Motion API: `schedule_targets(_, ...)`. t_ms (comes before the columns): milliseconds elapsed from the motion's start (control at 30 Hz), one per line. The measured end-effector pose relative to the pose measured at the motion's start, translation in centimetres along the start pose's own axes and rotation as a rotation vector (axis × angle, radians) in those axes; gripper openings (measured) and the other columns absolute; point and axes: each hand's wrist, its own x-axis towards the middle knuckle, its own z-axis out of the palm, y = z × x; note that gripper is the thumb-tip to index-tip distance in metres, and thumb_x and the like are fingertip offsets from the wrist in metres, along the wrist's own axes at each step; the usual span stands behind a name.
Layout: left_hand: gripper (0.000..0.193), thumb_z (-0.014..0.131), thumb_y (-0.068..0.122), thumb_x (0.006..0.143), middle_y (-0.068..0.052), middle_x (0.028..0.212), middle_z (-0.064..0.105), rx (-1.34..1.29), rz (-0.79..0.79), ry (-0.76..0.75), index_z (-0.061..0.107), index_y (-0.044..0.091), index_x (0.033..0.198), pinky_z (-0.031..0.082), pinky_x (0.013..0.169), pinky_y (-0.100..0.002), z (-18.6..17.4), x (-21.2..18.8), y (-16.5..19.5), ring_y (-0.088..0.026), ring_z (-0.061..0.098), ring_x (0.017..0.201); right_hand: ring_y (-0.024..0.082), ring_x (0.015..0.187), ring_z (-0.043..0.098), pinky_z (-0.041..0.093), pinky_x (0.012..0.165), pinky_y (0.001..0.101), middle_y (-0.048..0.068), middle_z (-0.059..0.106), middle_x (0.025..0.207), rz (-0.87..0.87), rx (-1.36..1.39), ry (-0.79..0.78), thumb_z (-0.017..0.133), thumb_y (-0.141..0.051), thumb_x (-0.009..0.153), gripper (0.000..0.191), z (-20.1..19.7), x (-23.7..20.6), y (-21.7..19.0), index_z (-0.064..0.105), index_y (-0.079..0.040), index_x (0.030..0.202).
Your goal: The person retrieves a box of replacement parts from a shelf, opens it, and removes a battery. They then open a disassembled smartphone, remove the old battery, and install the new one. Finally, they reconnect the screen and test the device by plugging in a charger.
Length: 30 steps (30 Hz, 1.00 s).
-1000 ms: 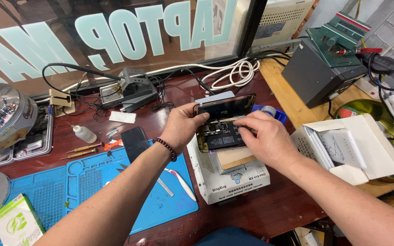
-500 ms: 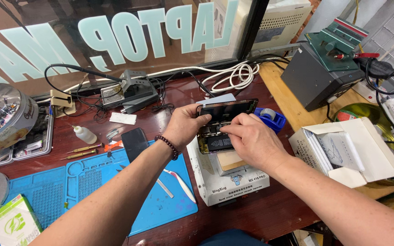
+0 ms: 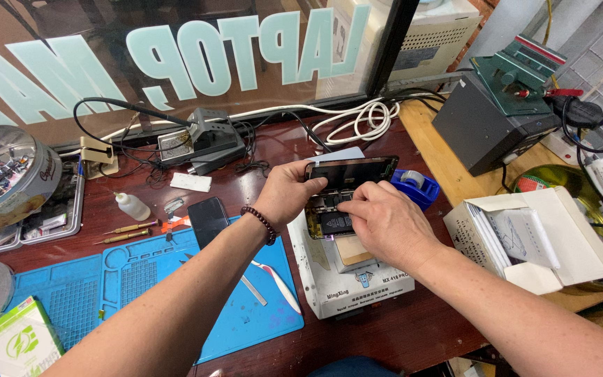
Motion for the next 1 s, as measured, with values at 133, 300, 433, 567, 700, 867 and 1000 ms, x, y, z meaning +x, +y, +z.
schedule_targets(133,0.008,0.069,0.004,0.093,0.002,0.084,0.074,-0.013,-0.013,-0.001,0.076,0.003,0.098,0.055,0.072,-0.026,0.0,-0.1,0.0,-0.006,0.062,0.075,0.019,0.091,0.060,0.053,0.084,0.0357,0.001,0.064,0.094,-0.053,-0.016,0.038,0.065,-0.015,0.090,0.023,-0.1,0.0,-0.2,0.077,-0.011,0.109)
schedule_targets(300,0.008,0.070,0.003,0.093,0.001,0.085,0.073,-0.023,0.027,0.001,0.077,0.003,0.098,0.055,0.071,-0.026,0.0,0.1,-0.3,-0.006,0.061,0.075,0.020,0.088,0.060,0.051,0.082,0.0377,0.002,0.064,0.089,-0.110,-0.088,0.061,0.066,-0.010,0.088,0.017,-0.2,0.5,-0.9,0.078,-0.008,0.099)
schedule_targets(433,0.008,0.069,0.003,0.092,0.001,0.085,0.074,-0.063,0.004,0.000,0.076,0.003,0.097,0.056,0.071,-0.026,0.0,0.2,-0.6,-0.006,0.063,0.075,0.022,0.088,0.059,0.049,0.078,0.0391,0.003,0.064,0.085,-0.159,-0.163,0.091,0.068,-0.011,0.084,0.009,0.0,0.9,-1.5,0.076,-0.008,0.085)
schedule_targets(567,0.009,0.069,0.002,0.092,0.000,0.087,0.075,-0.051,-0.005,0.005,0.076,0.003,0.099,0.057,0.072,-0.026,-0.1,0.3,-0.8,-0.006,0.064,0.076,0.023,0.087,0.060,0.050,0.078,0.0400,0.004,0.065,0.085,-0.172,-0.153,0.126,0.068,-0.011,0.082,0.008,0.3,0.9,-1.5,0.075,-0.007,0.084)
schedule_targets(700,0.005,0.071,0.002,0.094,-0.001,0.088,0.073,-0.045,0.049,-0.013,0.075,0.001,0.097,0.054,0.072,-0.027,-0.3,0.6,-1.1,-0.007,0.061,0.077,0.025,0.092,0.064,0.053,0.084,0.0395,0.004,0.073,0.092,-0.060,0.129,0.161,0.066,-0.011,0.087,0.014,0.4,0.7,-0.3,0.078,-0.007,0.093)
schedule_targets(867,0.004,0.070,0.002,0.093,0.000,0.088,0.074,-0.082,-0.003,-0.006,0.074,0.002,0.093,0.055,0.075,-0.026,-0.6,0.9,-1.4,-0.007,0.064,0.078,0.023,0.101,0.069,0.054,0.091,0.0357,0.004,0.076,0.105,0.083,0.330,0.202,0.064,-0.012,0.090,0.021,0.2,0.1,0.9,0.079,-0.009,0.104)
schedule_targets(1000,0.004,0.069,0.002,0.093,-0.001,0.089,0.075,-0.117,0.016,-0.022,0.073,0.002,0.093,0.056,0.078,-0.026,-0.5,1.1,-1.3,-0.007,0.066,0.080,0.023,0.104,0.068,0.052,0.094,0.0364,0.004,0.075,0.107,0.144,0.312,0.155,0.062,-0.012,0.091,0.023,0.1,-0.3,0.9,0.078,-0.010,0.108)
